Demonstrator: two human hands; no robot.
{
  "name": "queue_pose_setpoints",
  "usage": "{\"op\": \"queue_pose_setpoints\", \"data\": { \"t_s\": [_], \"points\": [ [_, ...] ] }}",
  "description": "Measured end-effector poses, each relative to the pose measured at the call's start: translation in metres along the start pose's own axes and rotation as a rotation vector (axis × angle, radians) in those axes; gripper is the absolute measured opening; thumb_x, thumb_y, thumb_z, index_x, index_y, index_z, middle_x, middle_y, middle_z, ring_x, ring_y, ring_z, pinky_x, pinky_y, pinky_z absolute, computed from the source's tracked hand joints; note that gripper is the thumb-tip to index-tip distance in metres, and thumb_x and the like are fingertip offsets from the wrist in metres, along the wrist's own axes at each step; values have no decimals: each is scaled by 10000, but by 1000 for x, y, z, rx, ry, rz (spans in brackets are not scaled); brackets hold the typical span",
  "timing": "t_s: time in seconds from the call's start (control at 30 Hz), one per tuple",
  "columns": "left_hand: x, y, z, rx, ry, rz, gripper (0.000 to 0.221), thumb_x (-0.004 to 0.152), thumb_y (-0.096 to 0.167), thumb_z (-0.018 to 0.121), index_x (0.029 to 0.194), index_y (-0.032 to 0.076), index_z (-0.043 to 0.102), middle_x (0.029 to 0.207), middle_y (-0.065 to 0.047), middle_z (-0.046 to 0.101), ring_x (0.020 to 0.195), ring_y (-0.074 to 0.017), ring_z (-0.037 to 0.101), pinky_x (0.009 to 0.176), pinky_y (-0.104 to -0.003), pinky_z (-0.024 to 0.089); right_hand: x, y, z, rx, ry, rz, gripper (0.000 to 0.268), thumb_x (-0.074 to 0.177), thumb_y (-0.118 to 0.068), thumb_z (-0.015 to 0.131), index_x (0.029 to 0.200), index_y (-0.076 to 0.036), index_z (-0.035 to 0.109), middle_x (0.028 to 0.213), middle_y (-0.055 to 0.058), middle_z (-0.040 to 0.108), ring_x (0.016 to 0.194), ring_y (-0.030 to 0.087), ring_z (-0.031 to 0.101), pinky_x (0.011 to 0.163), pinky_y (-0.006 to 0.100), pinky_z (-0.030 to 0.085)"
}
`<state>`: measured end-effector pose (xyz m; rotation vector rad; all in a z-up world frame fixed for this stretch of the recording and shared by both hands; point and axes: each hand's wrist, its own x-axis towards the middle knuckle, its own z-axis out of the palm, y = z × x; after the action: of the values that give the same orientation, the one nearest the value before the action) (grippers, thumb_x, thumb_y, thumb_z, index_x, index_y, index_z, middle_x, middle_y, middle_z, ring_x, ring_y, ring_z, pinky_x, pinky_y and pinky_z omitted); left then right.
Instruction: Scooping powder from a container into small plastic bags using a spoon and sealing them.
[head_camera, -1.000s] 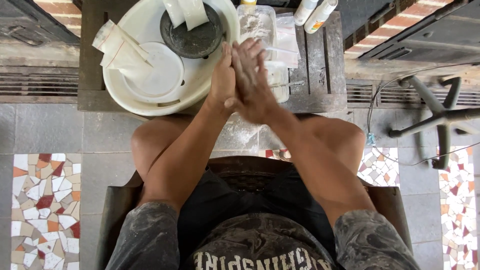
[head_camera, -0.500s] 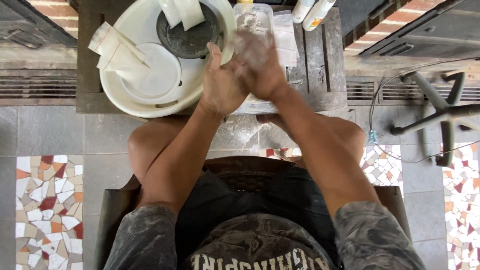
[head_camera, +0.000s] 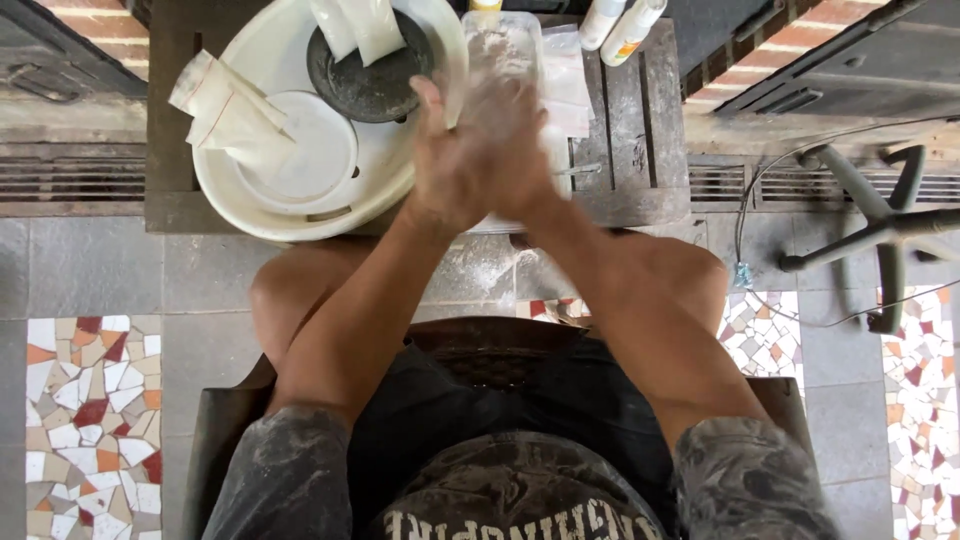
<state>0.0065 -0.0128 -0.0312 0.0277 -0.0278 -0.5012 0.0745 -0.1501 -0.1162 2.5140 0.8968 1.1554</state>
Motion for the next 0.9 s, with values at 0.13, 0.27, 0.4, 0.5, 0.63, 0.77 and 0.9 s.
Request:
{"op": "queue_pose_setpoints", "data": {
  "t_s": [0.13,0.27,0.4,0.5,0.63,0.77,0.9],
  "points": [
    [-10,7,-9,511,-154,408,964,969,729,126,1577,-4,273,1558,-281,357,1525,-456,285,1299,-605,218,12,15,-39,616,-244,132,584,1136,-434,173,1524,-39,357,1600,303,335,1527,439,275,1165,735,243],
    [-27,11,57,1478,90,244,971,919,706,-60,1609,42,101,1716,-180,34,1614,-354,0,1327,-464,-21,83,26,-119,514,-1212,250,869,844,184,437,1634,-93,206,1722,141,44,1573,252,-57,1241,650,7],
    [-11,17,19,1839,-55,521,972,982,768,0,1224,3,549,1108,-130,544,1076,-272,547,909,-447,456,53,-1,-128,1105,-960,822,246,854,-47,456,949,-14,680,852,148,737,742,286,676,586,464,491],
    [-14,17,12,1474,444,253,1168,773,845,27,1591,33,213,1682,-269,164,1562,-424,174,1217,-608,149,40,-26,-128,1410,-119,566,464,1086,11,439,1542,-48,384,1567,223,500,1417,398,615,1081,352,674],
    [-16,31,-45,213,-241,37,896,968,783,275,1591,152,400,1664,-179,431,1591,-394,317,1235,-558,326,47,-30,-80,1098,-33,21,497,1103,-341,469,1519,-69,482,1619,151,345,1543,329,353,1329,635,131],
    [-28,37,23,464,-136,44,1094,796,862,187,1671,206,206,1790,-107,98,1679,-283,61,1341,-576,46,11,57,-8,1181,-249,235,584,1182,-255,531,1658,-107,228,1721,205,195,1625,390,176,1368,502,248],
    [-18,26,45,1429,169,54,726,1023,526,139,1586,69,145,1708,-214,78,1544,-376,217,1279,-491,214,20,112,-16,403,-864,388,482,1084,-184,453,1555,-95,402,1577,133,460,1430,295,444,1176,543,265]
  ]
}}
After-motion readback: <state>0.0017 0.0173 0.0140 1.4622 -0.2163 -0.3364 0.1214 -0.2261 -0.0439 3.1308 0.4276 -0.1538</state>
